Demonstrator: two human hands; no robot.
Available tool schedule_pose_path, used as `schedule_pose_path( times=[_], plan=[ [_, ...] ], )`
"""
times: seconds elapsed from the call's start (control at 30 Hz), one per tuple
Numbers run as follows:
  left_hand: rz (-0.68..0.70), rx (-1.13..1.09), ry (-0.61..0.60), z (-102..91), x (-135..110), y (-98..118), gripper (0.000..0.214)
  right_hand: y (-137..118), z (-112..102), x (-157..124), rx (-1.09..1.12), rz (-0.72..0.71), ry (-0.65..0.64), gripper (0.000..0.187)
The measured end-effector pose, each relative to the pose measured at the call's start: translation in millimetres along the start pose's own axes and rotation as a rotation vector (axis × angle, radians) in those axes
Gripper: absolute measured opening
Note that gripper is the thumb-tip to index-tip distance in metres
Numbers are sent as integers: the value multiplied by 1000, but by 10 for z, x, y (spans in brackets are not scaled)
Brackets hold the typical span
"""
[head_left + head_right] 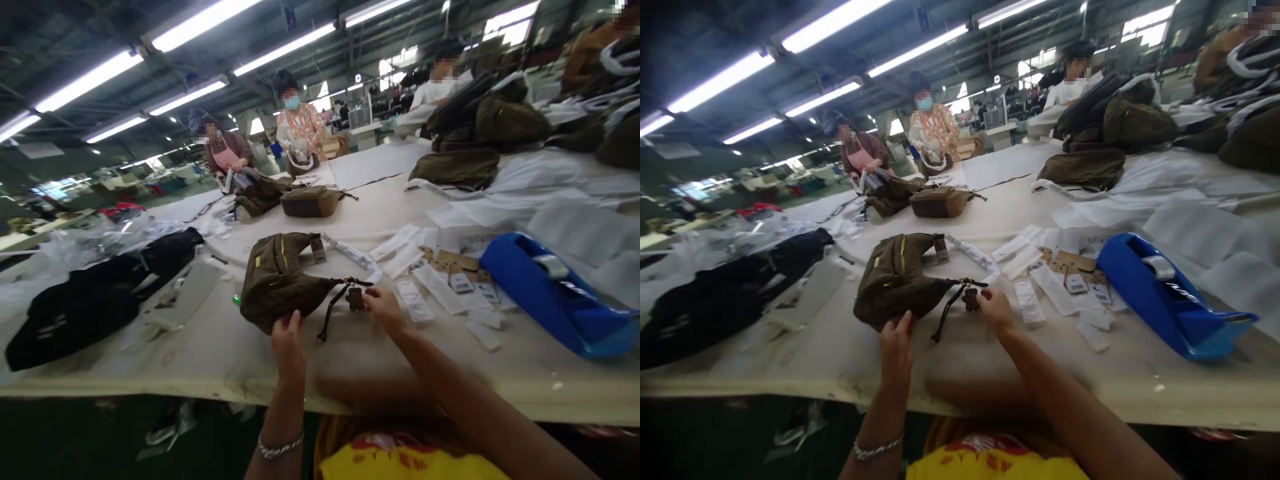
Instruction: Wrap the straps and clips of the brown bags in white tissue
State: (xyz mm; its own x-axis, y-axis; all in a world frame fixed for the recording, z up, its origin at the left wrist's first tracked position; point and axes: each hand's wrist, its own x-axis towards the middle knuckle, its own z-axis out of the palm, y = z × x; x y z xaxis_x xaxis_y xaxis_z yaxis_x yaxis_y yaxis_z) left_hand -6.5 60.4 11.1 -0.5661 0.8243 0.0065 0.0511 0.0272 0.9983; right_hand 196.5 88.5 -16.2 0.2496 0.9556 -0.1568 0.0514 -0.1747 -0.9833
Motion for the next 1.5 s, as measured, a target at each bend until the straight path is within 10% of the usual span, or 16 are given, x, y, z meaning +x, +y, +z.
schedule_pose_path(
  times=[0.23, 0.87, 1.2, 1.4, 1.5],
  plan=[
    [136, 245, -385, 41, 12, -2, 27, -118, 233, -58, 110, 38, -96, 25],
    [308, 515, -807, 281, -92, -40, 24, -202, 80, -109, 39, 100, -476, 35],
    [97, 315, -1044, 329, -557, -96, 24, -47, -112, -130, -141, -35, -394, 17],
    [-297, 116, -703, 473, -184, -103, 45, -67, -71, -232, -304, -116, -320, 22],
    [-384, -14, -807, 715, -120, -126, 46, -125, -92, -396, -471, -247, -303, 27]
  ],
)
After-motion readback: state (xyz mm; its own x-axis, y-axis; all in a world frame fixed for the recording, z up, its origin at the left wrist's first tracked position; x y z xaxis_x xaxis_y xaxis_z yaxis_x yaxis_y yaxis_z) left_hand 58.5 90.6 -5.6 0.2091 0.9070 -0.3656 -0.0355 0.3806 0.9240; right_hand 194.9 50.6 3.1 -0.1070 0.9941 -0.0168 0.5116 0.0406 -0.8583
